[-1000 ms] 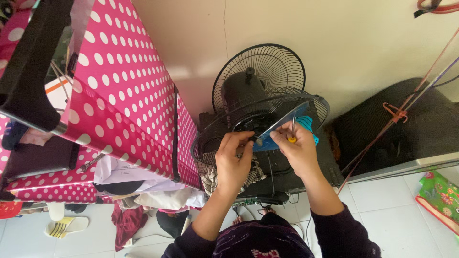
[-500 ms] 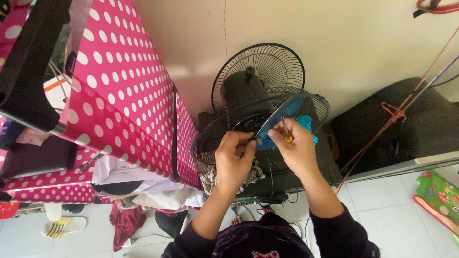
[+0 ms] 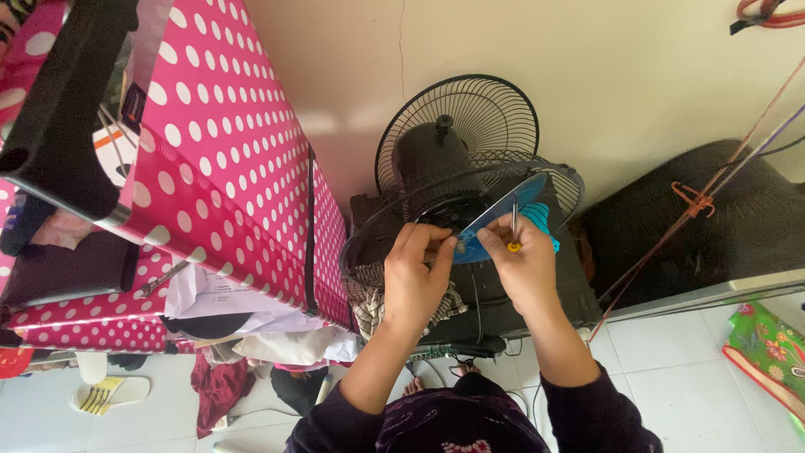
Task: The person uses a screwdriver to attach a blue fan blade to the motor hub of an electric fan, then places the front wire cage over the blade and secures it. The person wipes the fan cage with a cloth at the end.
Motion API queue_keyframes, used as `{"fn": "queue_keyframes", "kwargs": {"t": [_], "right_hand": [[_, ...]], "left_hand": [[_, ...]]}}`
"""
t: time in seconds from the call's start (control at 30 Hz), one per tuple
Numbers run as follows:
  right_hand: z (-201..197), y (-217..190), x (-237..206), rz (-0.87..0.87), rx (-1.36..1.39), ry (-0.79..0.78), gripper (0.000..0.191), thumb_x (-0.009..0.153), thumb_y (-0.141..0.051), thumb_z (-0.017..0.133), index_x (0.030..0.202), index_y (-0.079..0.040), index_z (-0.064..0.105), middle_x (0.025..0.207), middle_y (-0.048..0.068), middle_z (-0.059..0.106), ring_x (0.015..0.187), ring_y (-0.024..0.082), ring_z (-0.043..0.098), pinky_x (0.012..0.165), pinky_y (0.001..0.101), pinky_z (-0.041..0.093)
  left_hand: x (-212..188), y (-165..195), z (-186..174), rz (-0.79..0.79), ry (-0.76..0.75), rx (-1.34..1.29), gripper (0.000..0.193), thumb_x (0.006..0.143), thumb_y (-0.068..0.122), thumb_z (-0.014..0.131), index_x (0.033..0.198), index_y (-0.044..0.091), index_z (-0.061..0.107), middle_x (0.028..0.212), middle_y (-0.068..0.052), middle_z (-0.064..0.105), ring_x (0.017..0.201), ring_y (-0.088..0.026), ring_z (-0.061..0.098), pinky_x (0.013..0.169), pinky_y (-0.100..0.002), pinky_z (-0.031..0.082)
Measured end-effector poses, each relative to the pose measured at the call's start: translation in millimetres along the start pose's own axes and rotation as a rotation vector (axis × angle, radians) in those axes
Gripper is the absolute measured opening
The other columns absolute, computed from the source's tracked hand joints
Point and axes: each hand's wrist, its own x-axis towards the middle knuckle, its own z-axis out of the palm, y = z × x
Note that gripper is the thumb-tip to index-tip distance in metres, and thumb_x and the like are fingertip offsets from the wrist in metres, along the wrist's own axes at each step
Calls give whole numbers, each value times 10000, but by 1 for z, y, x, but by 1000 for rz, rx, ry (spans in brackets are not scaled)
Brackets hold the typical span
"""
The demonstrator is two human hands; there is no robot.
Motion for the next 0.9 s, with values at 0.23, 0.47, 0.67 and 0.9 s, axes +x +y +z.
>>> {"fn": "queue_keyframes", "kwargs": {"t": [0.23,0.47,0.67,0.9], "right_hand": [[0,-2,1,-78,-88,27,81,908,-66,749,941,-4,709,764,8,689,659,56,577,612,229,483],[1,-5,1,-89,-62,18,103,913,-93,759,932,-11,700,753,-5,680,662,44,587,621,219,486],[-9,-2,-2,12,-55,-35,131,913,-122,783,921,-13,711,727,-1,661,643,54,553,588,212,446],[-79,43,-29,98,-123,-273,215,965,-257,694,1049,-70,759,828,2,710,732,80,608,651,254,468]], "left_hand": [[2,5,-1,82,-17,81,87,917,9,708,985,0,654,923,-120,653,766,-236,741,674,-314,608],[6,20,-5,74,-14,219,97,895,68,738,976,46,691,881,-96,653,695,-228,717,627,-330,577],[6,27,-6,114,4,280,75,905,98,739,975,85,714,890,-76,658,695,-232,716,608,-338,565],[5,22,-8,174,17,328,81,900,107,753,964,80,712,927,-78,657,718,-245,693,621,-347,550]]}}
